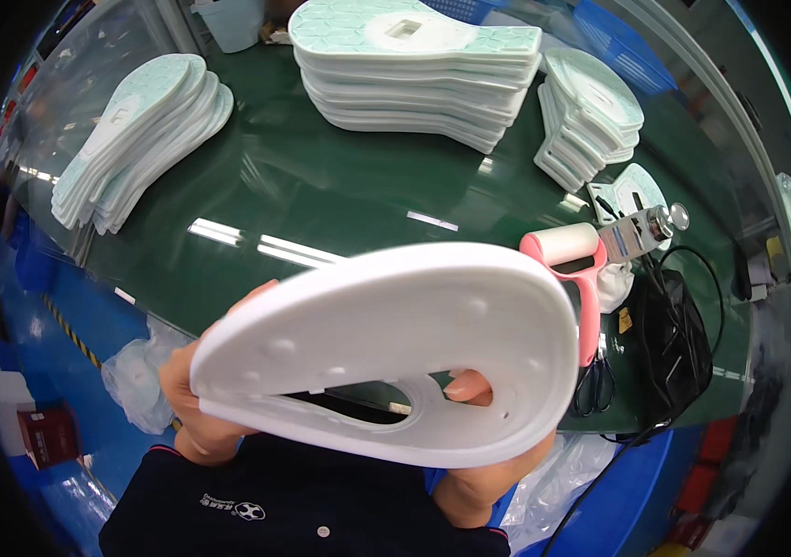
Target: The person picks up white shoe insoles from a stack on a green table and wipes their patterned surfaces with a small brown abrasive pad. They turn the insoles over to inspect the underside and then place them back on the stack, repeating this process for multiple insoles.
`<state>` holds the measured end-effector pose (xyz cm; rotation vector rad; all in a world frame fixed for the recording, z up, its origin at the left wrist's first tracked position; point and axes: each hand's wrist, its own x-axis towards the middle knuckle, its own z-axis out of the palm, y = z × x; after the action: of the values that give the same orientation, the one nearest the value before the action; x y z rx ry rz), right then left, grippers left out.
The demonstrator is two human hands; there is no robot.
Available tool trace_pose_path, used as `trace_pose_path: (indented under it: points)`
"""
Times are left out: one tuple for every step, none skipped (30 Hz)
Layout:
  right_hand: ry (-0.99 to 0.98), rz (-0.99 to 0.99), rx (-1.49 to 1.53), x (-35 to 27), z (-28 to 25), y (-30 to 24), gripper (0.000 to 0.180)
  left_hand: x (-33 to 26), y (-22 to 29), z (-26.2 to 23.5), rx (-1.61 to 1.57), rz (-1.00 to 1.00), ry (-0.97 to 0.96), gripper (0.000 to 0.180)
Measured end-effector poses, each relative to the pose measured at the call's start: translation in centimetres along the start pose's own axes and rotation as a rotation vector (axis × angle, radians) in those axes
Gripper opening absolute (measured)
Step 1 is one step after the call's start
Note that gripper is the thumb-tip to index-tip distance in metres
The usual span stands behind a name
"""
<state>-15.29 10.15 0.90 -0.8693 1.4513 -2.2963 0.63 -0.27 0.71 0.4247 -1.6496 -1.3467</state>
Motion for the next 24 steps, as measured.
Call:
trace_pose_path:
  points:
    - [-0.014, -0.005, 0.012, 0.1, 0.1, -0.1, 0.069, 0.1, -0.2, 0.1, 0.017, -0.017, 0.018, 0.025]
    - [-0.026, -0.011, 0.023, 0.3, 0.3, -0.1, 0.07, 0.3, -0.8, 0.1, 0.049, -0.012, 0.036, 0.027]
    - [-0.036, -0.016, 0.033, 0.4, 0.4, -0.1, 0.072, 0.4, -1.4, 0.0, 0.079, -0.007, 0.053, 0.028]
    - [-0.131, -0.06, 0.011, 0.7, 0.1, 0.0, 0.074, 0.3, -2.6, -0.1, 0.105, -0.067, 0.04, 0.033]
    - [-0.234, -0.097, 0.002, 0.9, -0.1, 0.3, 0.076, -0.1, -3.4, -0.4, 0.154, -0.129, 0.041, 0.036]
    - [-0.244, -0.005, -0.054, 0.7, 0.0, -0.2, 0.074, -0.1, -3.8, 0.2, 0.106, -0.193, 0.094, 0.035]
    - [-0.309, -0.074, -0.099, 0.9, -0.2, 0.1, 0.074, -0.2, -4.0, 0.5, 0.068, -0.258, 0.152, 0.035]
    - [-0.367, -0.148, -0.144, 1.0, -0.5, 0.3, 0.073, -0.1, -4.4, 0.6, 0.068, -0.21, 0.129, 0.034]
    - [-0.402, -0.217, -0.154, 1.2, -0.6, 0.5, 0.073, -0.2, -4.8, 0.7, 0.069, -0.162, 0.108, 0.034]
    - [-0.406, -0.236, -0.173, 1.2, -0.6, 0.4, 0.073, -0.3, -4.9, 0.7, 0.083, -0.176, 0.088, 0.033]
    - [-0.412, -0.255, -0.19, 1.1, -0.5, 0.1, 0.073, -0.3, -5.3, 0.3, 0.122, -0.142, -0.013, 0.031]
    - [-0.419, -0.275, -0.207, 1.0, -0.5, -0.1, 0.073, -0.4, -5.6, 0.4, 0.132, -0.14, 0.009, 0.027]
    - [-0.424, -0.275, -0.211, 1.0, -0.6, 0.0, 0.073, -0.4, -5.9, 0.6, 0.139, -0.144, 0.028, 0.024]
    - [-0.431, -0.275, -0.213, 1.0, -0.7, 0.0, 0.073, -0.4, -6.0, 0.6, 0.148, -0.145, 0.028, 0.023]
    - [-0.439, -0.274, -0.215, 1.1, -0.7, 0.1, 0.073, -0.3, -6.1, 0.5, 0.158, -0.146, 0.03, 0.021]
    - [-0.45, -0.278, -0.235, 1.1, -0.8, 0.1, 0.073, -0.4, -6.1, 0.5, 0.163, -0.144, 0.031, 0.02]
    - [-0.462, -0.28, -0.254, 1.1, -0.8, 0.0, 0.073, -0.4, -6.1, 0.3, 0.198, -0.101, 0.025, 0.019]
    - [-0.447, -0.264, -0.259, 1.1, -0.8, 0.1, 0.073, -0.3, -6.0, 0.1, 0.235, -0.059, 0.021, 0.018]
    - [-0.43, -0.246, -0.263, 1.0, -0.8, 0.1, 0.073, -0.2, -5.9, -0.2, 0.272, -0.016, 0.019, 0.017]
    - [-0.387, -0.209, -0.253, 0.8, -1.0, 0.3, 0.072, 0.1, -5.4, -0.5, 0.287, 0.029, 0.009, 0.022]
    - [-0.345, -0.171, -0.242, 0.4, -1.0, 0.4, 0.072, 0.6, -4.5, -1.0, 0.304, 0.074, 0.001, 0.026]
    - [-0.24, 0.017, -0.164, 0.1, -0.8, 0.2, 0.071, 1.6, -2.9, -0.6, 0.351, 0.136, 0.044, 0.024]
    - [-0.173, 0.075, -0.082, 0.2, -0.5, 0.7, 0.072, 2.2, -1.7, -0.5, 0.421, 0.213, 0.031, 0.023]
    - [-0.132, 0.183, 0.002, 0.4, -0.2, 0.8, 0.073, 2.7, -0.8, -0.5, 0.492, 0.29, 0.017, 0.022]
